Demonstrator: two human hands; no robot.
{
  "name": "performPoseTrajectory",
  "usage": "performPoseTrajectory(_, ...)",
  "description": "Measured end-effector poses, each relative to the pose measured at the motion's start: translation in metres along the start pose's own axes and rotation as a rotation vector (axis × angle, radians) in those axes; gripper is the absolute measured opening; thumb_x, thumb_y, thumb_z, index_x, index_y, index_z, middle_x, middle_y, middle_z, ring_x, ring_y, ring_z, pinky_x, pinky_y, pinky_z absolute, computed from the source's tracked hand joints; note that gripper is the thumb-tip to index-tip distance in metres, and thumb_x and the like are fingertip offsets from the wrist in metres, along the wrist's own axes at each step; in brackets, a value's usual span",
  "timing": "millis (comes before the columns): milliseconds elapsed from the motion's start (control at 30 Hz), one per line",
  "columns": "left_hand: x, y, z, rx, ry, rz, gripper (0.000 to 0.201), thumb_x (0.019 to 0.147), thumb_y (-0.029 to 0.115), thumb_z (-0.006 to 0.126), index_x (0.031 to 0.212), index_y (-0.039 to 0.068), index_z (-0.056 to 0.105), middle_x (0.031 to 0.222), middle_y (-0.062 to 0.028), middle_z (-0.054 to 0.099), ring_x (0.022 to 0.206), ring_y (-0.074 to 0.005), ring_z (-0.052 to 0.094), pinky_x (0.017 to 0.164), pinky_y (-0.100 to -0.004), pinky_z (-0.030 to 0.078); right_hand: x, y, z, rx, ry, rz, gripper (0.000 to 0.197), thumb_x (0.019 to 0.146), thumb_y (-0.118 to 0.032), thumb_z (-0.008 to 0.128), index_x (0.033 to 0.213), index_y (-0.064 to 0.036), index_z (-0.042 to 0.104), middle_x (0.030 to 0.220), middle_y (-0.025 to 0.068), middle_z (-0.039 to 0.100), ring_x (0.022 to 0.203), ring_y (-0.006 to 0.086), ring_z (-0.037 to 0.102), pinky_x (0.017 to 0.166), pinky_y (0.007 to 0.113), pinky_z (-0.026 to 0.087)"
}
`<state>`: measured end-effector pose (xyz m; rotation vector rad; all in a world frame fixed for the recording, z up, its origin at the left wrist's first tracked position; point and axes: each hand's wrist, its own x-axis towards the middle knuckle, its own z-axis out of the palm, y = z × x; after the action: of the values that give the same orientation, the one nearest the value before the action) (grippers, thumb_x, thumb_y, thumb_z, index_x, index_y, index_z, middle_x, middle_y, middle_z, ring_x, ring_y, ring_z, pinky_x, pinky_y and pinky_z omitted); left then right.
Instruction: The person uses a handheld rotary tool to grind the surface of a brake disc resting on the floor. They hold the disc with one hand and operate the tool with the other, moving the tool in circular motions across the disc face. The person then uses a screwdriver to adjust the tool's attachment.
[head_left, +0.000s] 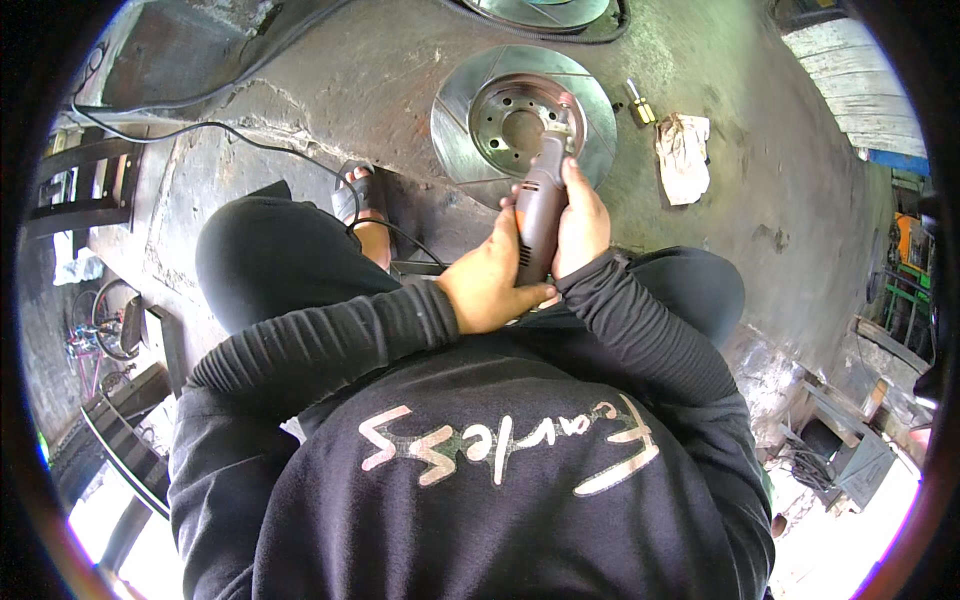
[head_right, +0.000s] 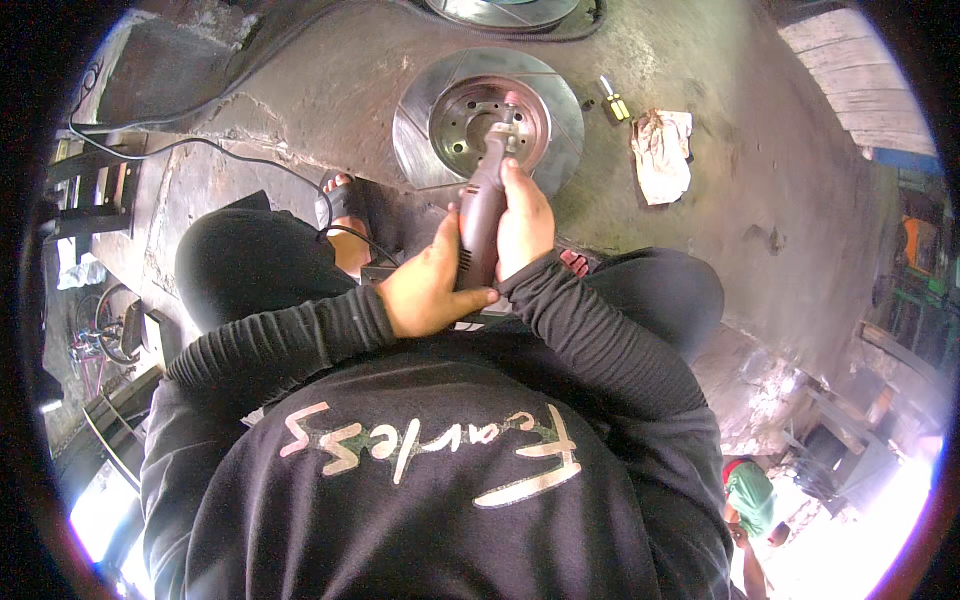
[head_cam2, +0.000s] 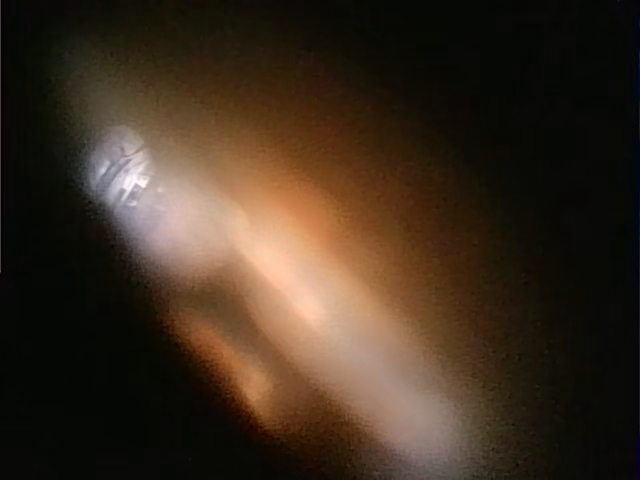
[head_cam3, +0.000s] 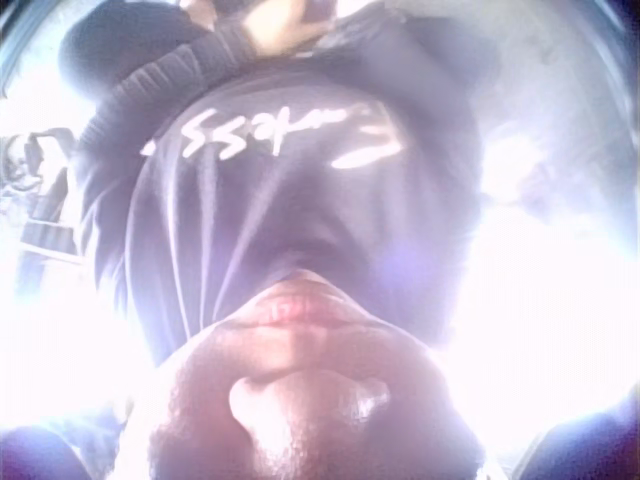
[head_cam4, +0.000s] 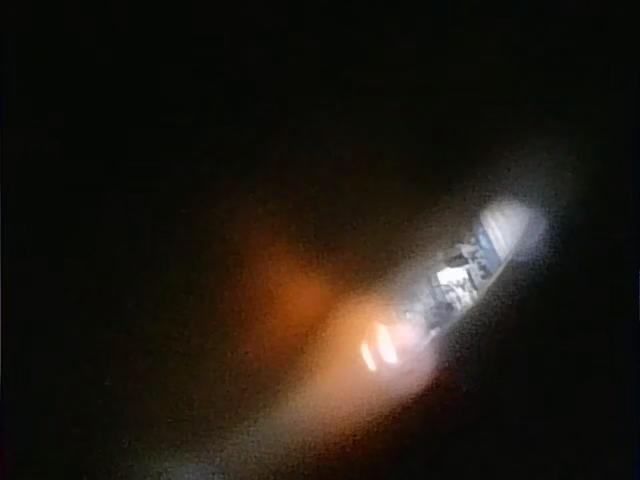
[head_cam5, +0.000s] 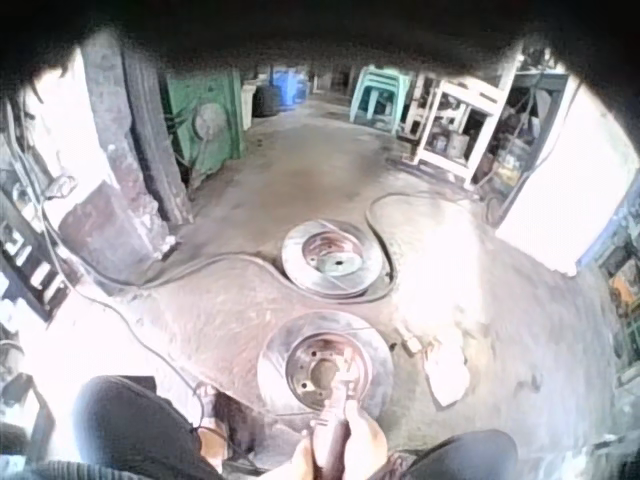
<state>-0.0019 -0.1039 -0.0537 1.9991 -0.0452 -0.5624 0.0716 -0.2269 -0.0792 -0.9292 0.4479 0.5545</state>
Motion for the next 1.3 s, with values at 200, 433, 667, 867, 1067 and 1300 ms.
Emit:
performPoseTrajectory(200, 0.014, -0.001, 0.027, -0.022, -0.024, -0.003, 0.113, 0.077, 0.035, 0.075, 0.136, -0.019, -0.005, 0.129, -0.0421, 0.037, 0.123, -0.0437, 0.044, 0.101, -0.0367, 0.040, 0.002, -0.012, -0.015, -0.086, 0.046, 0.103, 0.046, 0.094, -0.046, 0.047, 0.107, -0.0029, 0.052, 0.082, 0.0115, 0.058, 0.073, 0.0240, 0.061, 0.068, 0.039, 0.054)
performPoseTrajectory(433, 0.026, 0.005, 0.012, -0.259, -0.118, -0.081, 0.105, 0.079, 0.035, 0.072, 0.135, -0.019, 0.002, 0.126, -0.0369, 0.043, 0.122, -0.0374, 0.047, 0.100, -0.0360, 0.040, 0.014, -0.026, -0.016, -0.500, -0.004, 0.056, 0.052, 0.088, -0.035, 0.060, 0.121, 0.0007, 0.042, 0.092, 0.0118, 0.058, 0.075, 0.0197, 0.060, 0.068, 0.033, 0.052)
performPoseTrajectory(667, 0.034, 0.001, 0.003, -0.255, -0.261, -0.029, 0.099, 0.081, 0.035, 0.067, 0.137, -0.018, 0.004, 0.123, -0.0355, 0.047, 0.119, -0.0404, 0.048, 0.101, -0.0355, 0.038, 0.034, -0.045, -0.029, -1.231, -0.248, -0.175, 0.084, 0.074, -0.018, 0.075, 0.137, 0.0045, 0.025, 0.115, 0.0238, 0.054, 0.102, 0.0301, 0.058, 0.088, 0.036, 0.046)
performPoseTrajectory(867, 0.021, -0.022, -0.001, 0.760, -0.043, 0.370, 0.062, 0.077, 0.032, 0.066, 0.127, 0.003, 0.046, 0.110, -0.0260, 0.056, 0.107, -0.0441, 0.056, 0.090, -0.0490, 0.045, 0.077, -0.073, -0.044, -1.587, -0.330, -0.218, 0.079, 0.071, -0.019, 0.074, 0.134, 0.0054, 0.032, 0.126, 0.0305, 0.048, 0.116, 0.0397, 0.051, 0.099, 0.039, 0.040)
performPoseTrajectory(1067, 0.024, -0.021, -0.004, 0.461, -0.352, 0.123, 0.050, 0.074, 0.024, 0.067, 0.116, 0.001, 0.052, 0.094, -0.0194, 0.060, 0.082, -0.0370, 0.064, 0.071, -0.0460, 0.052, 0.090, -0.073, -0.038, -1.790, -0.362, -0.234, 0.077, 0.068, -0.023, 0.074, 0.134, -0.0015, 0.041, 0.120, 0.0284, 0.049, 0.107, 0.0419, 0.054, 0.095, 0.040, 0.044)
performPoseTrajectory(1300, 0.021, -0.025, 0.005, 0.363, -0.361, 0.176, 0.046, 0.074, 0.022, 0.067, 0.111, 0.000, 0.052, 0.095, -0.0181, 0.061, 0.081, -0.0364, 0.064, 0.070, -0.0447, 0.053, 0.094, -0.071, -0.034, -1.855, -0.335, -0.245, 0.074, 0.066, -0.024, 0.072, 0.133, -0.0062, 0.045, 0.113, 0.0276, 0.049, 0.100, 0.0416, 0.057, 0.090, 0.041, 0.047)
